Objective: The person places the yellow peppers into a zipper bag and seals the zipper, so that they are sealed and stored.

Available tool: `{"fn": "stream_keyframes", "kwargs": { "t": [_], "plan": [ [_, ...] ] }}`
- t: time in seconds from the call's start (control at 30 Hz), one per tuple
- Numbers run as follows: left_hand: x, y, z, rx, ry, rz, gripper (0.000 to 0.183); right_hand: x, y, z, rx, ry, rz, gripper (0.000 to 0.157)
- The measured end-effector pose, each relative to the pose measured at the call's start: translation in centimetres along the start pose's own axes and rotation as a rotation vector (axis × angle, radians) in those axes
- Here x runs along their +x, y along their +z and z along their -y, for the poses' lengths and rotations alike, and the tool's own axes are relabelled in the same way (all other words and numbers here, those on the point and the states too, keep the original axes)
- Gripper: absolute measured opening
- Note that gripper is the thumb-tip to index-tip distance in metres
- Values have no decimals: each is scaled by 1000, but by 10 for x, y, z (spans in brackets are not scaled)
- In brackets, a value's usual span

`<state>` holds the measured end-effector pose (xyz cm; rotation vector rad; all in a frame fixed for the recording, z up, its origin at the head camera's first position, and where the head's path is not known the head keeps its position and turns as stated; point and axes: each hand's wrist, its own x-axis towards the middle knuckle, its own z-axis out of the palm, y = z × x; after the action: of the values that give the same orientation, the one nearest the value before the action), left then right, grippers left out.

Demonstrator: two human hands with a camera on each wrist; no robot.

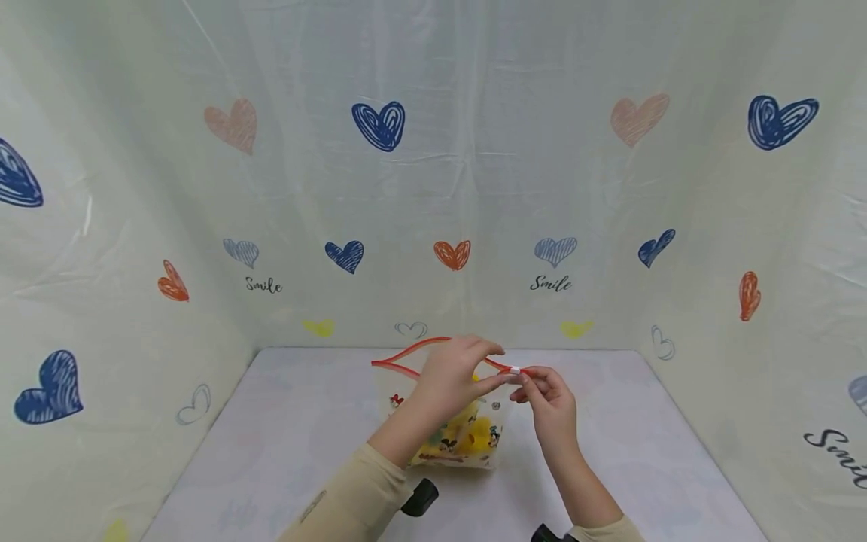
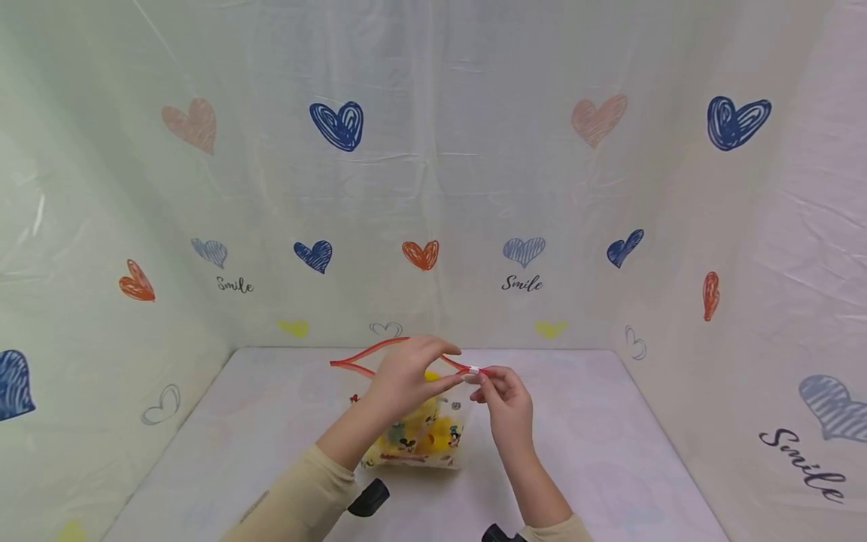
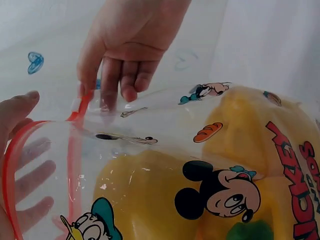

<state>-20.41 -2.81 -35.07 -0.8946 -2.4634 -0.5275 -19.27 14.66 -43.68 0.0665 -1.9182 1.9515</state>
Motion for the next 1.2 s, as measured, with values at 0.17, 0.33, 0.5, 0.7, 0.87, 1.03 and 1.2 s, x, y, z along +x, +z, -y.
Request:
{"fn": "stream_keyframes", "kwargs": {
  "t": [0.17, 0.33, 0.5, 0.7, 0.87, 1.03, 1.2],
  "plan": [
    [4, 6, -1, 31, 11, 55, 39, -2, 2, -2, 10, -11, -4, 16],
    [8, 10, -1, 48, 3, 108, 37, -4, 3, -3, 16, -19, -18, 15],
    [13, 13, -2, 68, -7, 151, 32, -5, 5, -5, 47, -48, -27, 13],
    [15, 17, -3, 114, 2, 152, 25, -5, 9, -6, 53, -43, -23, 12],
    [16, 18, -3, 127, -11, 159, 20, -6, 11, -4, 18, -46, -12, 12],
    [16, 17, -4, 133, -18, 164, 15, -7, 13, -1, -3, -69, -1, 13],
    [16, 14, -4, 143, -4, 158, 13, -6, 14, 0, -21, -69, 16, 11]
  ]
}}
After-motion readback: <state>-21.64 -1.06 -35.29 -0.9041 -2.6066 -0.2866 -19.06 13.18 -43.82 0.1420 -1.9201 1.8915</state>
